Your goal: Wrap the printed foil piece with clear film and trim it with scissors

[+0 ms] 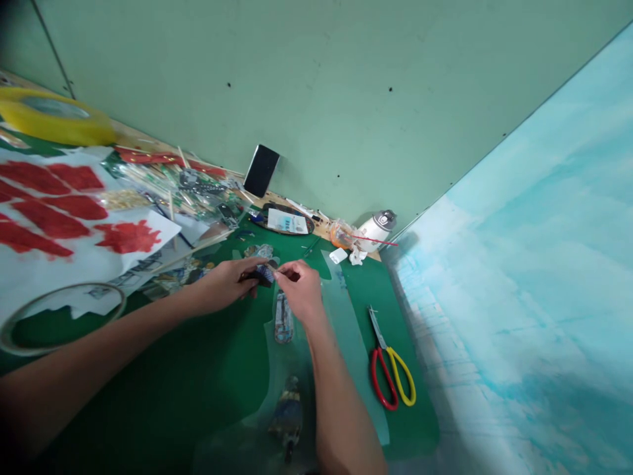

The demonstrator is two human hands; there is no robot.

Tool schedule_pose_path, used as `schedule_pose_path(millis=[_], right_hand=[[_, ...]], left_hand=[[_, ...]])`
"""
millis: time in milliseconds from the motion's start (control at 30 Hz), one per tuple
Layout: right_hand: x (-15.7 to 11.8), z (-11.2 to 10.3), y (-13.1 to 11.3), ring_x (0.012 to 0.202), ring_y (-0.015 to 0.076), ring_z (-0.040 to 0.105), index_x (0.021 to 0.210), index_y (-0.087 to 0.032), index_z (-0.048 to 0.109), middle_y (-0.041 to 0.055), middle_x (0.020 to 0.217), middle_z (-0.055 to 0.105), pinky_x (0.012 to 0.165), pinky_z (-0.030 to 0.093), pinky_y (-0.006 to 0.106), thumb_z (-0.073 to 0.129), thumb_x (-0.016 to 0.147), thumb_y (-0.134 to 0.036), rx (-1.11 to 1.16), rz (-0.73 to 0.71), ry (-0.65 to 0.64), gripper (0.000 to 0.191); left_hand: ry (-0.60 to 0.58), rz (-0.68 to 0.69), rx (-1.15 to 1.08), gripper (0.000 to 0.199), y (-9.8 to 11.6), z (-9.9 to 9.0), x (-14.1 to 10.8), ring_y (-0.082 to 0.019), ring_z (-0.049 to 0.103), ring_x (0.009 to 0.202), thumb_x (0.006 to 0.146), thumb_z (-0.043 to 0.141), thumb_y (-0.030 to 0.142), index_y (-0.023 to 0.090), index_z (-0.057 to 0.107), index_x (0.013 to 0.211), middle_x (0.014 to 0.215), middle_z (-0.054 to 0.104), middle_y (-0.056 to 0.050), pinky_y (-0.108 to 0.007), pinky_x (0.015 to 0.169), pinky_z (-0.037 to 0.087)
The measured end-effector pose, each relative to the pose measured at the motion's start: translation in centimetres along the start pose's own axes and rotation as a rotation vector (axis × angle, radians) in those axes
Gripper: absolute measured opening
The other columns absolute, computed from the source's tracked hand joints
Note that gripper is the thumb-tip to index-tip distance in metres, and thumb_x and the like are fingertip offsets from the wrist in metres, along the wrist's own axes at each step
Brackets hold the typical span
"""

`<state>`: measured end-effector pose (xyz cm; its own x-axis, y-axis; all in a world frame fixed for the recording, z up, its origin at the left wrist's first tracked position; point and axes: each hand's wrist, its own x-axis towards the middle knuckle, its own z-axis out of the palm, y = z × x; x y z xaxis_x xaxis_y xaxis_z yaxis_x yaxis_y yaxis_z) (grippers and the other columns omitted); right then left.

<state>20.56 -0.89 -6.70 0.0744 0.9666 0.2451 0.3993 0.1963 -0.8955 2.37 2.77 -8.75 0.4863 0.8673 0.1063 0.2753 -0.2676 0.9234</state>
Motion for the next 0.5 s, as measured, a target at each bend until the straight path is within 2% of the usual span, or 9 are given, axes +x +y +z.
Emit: schedule_pose_path(millis=[233,333,500], right_hand=[[-0.1,-0.1,-0.3,0.066,0.0149,0.054,0.072,-0.022,0.066,-0.0016,0.074,0.058,0.064,0.043,0.028,0.066,0.075,-0.027,-0.072,-0.022,0.022,0.006],[-0.1,0.0,-0.2,0.066,0.0156,0.054,0.072,-0.023,0.065,-0.0017,0.073,0.058,0.065,0.043,0.028,0.065,0.075,-0.027,-0.072,-0.002,0.033,0.005],[0.1,0.1,0.1,0.067,0.0162,0.055,0.071,-0.023,0.065,-0.0013,0.073,0.061,0.065,0.043,0.029,0.066,0.074,-0.027,-0.05,0.034,0.027,0.005]], left_hand=[[-0.018,0.045,-0.008,0.053,-1.0,0.1,0.0,-0.02,0.067,0.062,0.076,0.056,0.014,0.023,0.062,0.128,0.075,0.074,-0.001,-0.025,0.053,0.046],[-0.015,0.043,-0.093,0.054,-1.4,0.2,0.1,-0.021,0.068,0.061,0.073,0.059,0.014,0.025,0.064,0.126,0.073,0.074,-0.001,-0.025,0.053,0.046],[-0.02,-0.008,-0.182,0.059,-1.1,0.4,0.0,-0.02,0.066,0.056,0.072,0.059,0.015,0.021,0.06,0.13,0.076,0.074,-0.002,-0.026,0.048,0.046]])
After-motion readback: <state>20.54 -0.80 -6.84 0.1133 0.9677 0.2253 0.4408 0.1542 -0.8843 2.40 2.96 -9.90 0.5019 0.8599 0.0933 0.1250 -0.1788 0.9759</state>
